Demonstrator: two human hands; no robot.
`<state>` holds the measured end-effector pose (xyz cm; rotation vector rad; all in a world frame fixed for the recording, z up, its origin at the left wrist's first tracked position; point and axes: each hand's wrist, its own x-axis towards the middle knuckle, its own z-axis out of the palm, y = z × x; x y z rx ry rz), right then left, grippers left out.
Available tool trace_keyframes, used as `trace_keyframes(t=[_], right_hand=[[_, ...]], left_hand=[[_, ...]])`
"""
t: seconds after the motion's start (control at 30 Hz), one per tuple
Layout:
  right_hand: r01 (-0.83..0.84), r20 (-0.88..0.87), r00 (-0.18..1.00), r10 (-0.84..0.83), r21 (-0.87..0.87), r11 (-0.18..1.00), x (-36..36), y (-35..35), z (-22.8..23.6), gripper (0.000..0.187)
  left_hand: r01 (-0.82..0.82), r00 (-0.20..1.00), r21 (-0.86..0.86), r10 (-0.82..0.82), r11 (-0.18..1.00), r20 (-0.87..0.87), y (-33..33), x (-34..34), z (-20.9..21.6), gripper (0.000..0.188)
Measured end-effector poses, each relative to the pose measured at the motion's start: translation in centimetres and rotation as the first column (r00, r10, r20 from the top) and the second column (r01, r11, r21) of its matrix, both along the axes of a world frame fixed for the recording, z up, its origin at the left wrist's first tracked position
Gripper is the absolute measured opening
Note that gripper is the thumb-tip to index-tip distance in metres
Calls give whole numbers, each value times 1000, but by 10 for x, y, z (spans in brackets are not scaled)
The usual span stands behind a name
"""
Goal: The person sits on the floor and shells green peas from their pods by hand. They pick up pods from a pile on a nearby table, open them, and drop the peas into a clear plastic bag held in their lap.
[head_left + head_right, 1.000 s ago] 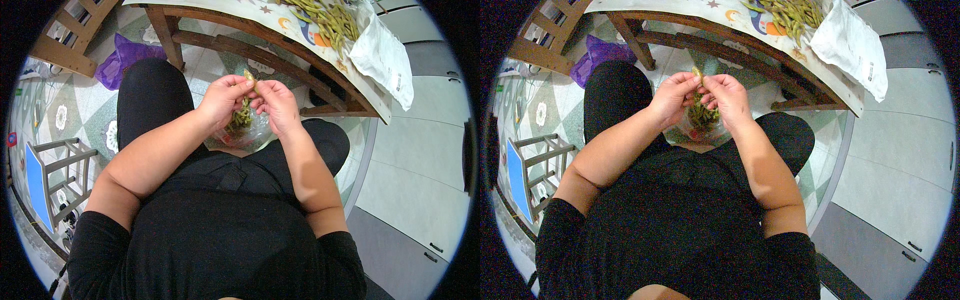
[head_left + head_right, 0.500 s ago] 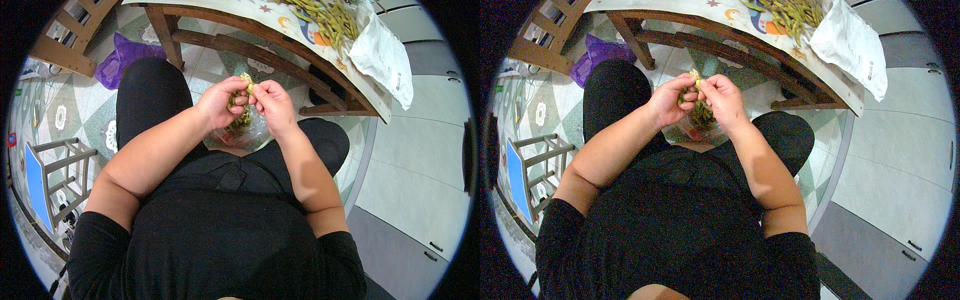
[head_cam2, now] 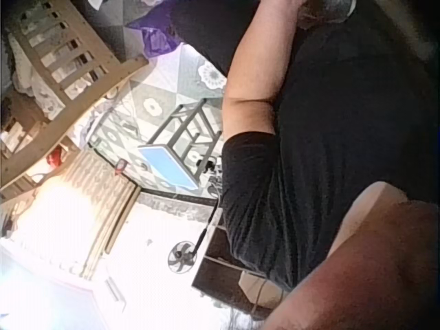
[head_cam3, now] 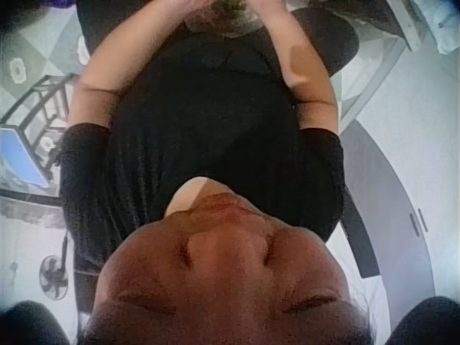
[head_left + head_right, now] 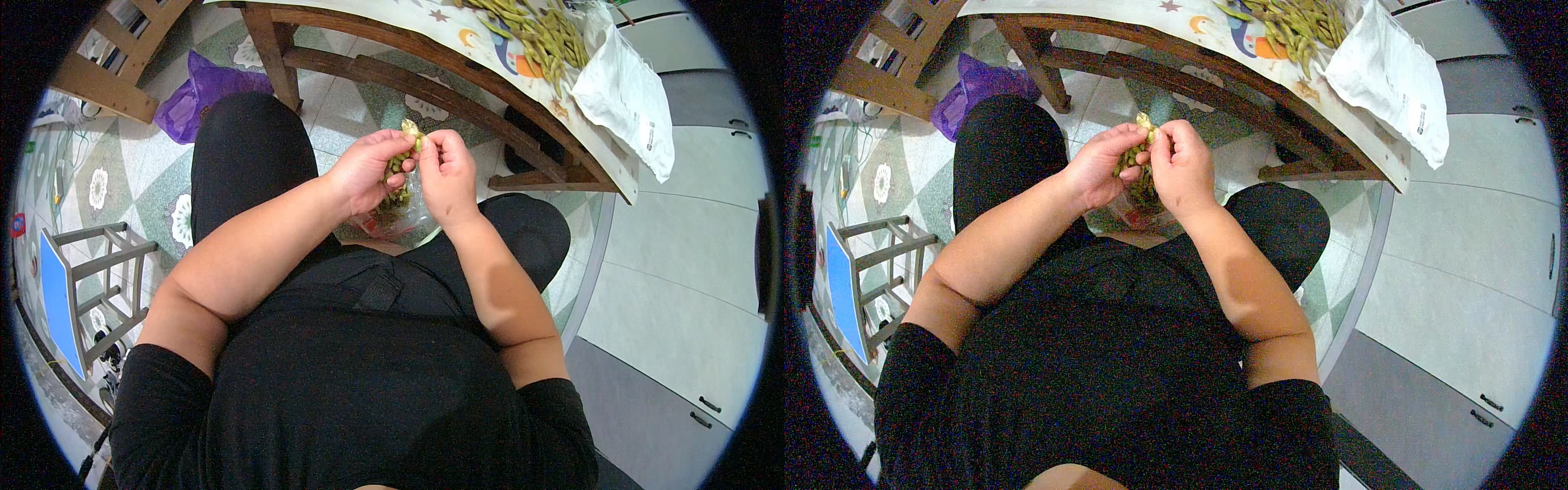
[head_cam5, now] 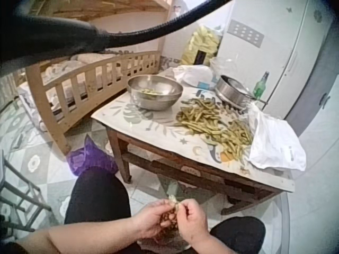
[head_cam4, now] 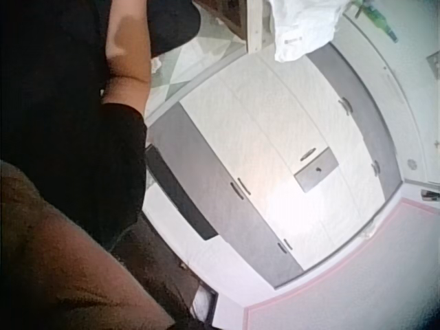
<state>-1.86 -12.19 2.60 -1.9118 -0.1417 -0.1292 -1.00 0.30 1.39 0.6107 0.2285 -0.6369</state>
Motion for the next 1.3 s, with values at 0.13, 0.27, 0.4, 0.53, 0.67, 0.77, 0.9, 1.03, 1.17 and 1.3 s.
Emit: trace_keyframes(t=[0.13,0.27,0.4,0.53,0.67,0.77,0.9,1.03,1.17,1.3], right_hand=[[43,92,996,-17,-284,958,4,-6,-12,8],[39,214,975,59,-425,904,4,-4,-1,9],[13,255,961,110,-439,898,4,-5,-1,9],[19,252,962,104,-442,897,3,-5,0,9],[17,235,968,92,-422,906,4,-7,-2,9],[23,280,953,115,-445,895,5,-9,-2,8],[16,266,957,113,-442,897,5,-8,-3,7],[-30,-31,999,28,-58,998,3,-7,-6,10],[-45,-146,986,85,260,965,5,-7,-8,10],[-12,-202,977,72,283,959,6,-7,-6,11]], left_hand=[[-33,999,30,33,999,-21,-1,0,0,6],[-29,999,17,30,999,-39,0,0,-3,5],[-26,998,30,27,999,-52,1,1,-4,6],[-47,997,-7,46,999,-63,1,3,-8,10],[-60,996,19,61,998,-72,0,3,-5,9],[-55,998,29,56,998,-38,1,3,-6,8],[-61,998,69,61,996,3,1,3,-6,6],[-50,999,24,50,998,-3,1,4,-5,7],[-53,998,1,53,999,-20,1,2,4,6],[-62,998,43,61,997,24,-2,1,1,12]])
